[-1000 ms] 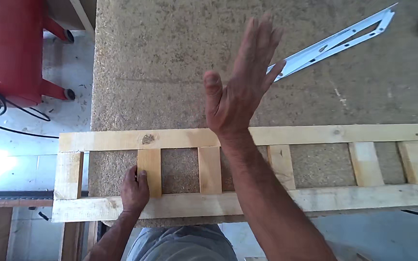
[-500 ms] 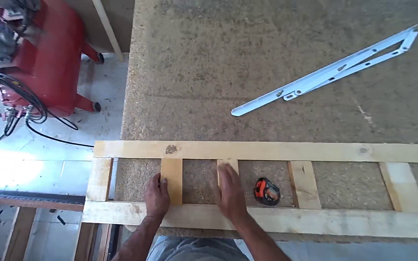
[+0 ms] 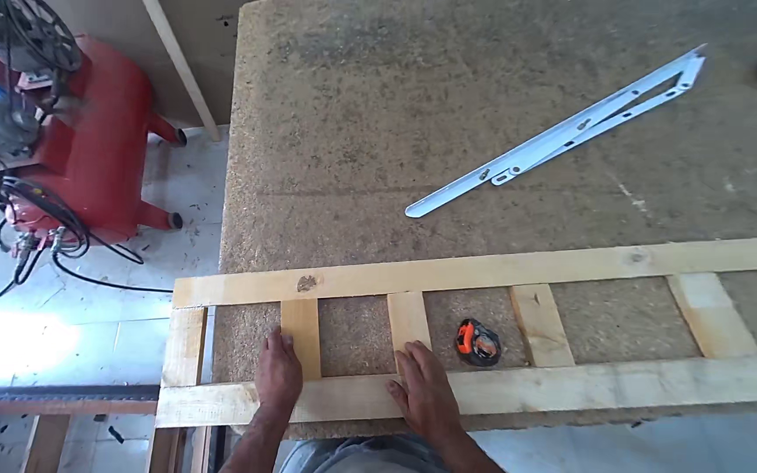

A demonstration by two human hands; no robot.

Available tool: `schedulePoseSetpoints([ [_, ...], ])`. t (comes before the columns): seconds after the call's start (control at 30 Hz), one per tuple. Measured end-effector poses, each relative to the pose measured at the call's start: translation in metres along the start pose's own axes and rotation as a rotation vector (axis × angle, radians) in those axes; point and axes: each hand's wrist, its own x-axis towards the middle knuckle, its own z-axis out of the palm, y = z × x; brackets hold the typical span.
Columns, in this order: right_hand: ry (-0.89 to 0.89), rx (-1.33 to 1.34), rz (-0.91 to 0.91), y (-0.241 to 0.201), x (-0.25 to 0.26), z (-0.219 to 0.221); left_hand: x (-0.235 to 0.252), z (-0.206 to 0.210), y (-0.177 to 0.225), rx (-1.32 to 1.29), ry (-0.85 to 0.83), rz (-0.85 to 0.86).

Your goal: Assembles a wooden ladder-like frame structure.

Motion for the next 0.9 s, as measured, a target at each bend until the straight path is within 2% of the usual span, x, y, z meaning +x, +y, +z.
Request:
schedulePoseSetpoints([
  [0.13,-0.013,0.006,0.042,0.0,-0.003,-0.005,-0.005,-0.001,0.011,0.151,-0.025,-0.003],
  [0.2,0.007,0.016,0.035,0.002,-0.001,-0.006,-0.008,-0.016,0.014,0.124,0.033,0.065],
  [0.33,-0.069,0.035,0.09,-0.005,0.001,-0.01,-0.034,-0.08,0.042,-0.051,0.239,0.425],
  [0.43,-0.049,0.006,0.089,-0.007,0.0,-0.012,-0.048,-0.101,0.079,-0.125,0.416,0.714],
  [0.47,-0.027,-0.006,0.07,-0.006,0.0,-0.013,-0.047,-0.096,0.086,-0.11,0.43,0.771],
  [0.53,0.024,-0.022,0.032,-0.005,-0.001,-0.012,-0.031,-0.063,0.08,0.015,0.322,0.8],
  [0.63,0.032,-0.007,0.029,-0.006,-0.002,-0.009,0.02,0.02,0.018,0.241,0.165,0.688],
  [0.67,0.014,-0.005,0.036,-0.006,0.0,-0.011,0.03,0.032,0.01,0.266,0.141,0.648],
  [0.8,-0.025,0.06,0.027,-0.007,0.0,-0.018,0.032,0.031,0.012,0.323,0.1,0.61],
  [0.9,0.112,0.153,0.131,0.003,-0.001,-0.038,0.032,0.027,0.012,0.329,0.072,0.612],
])
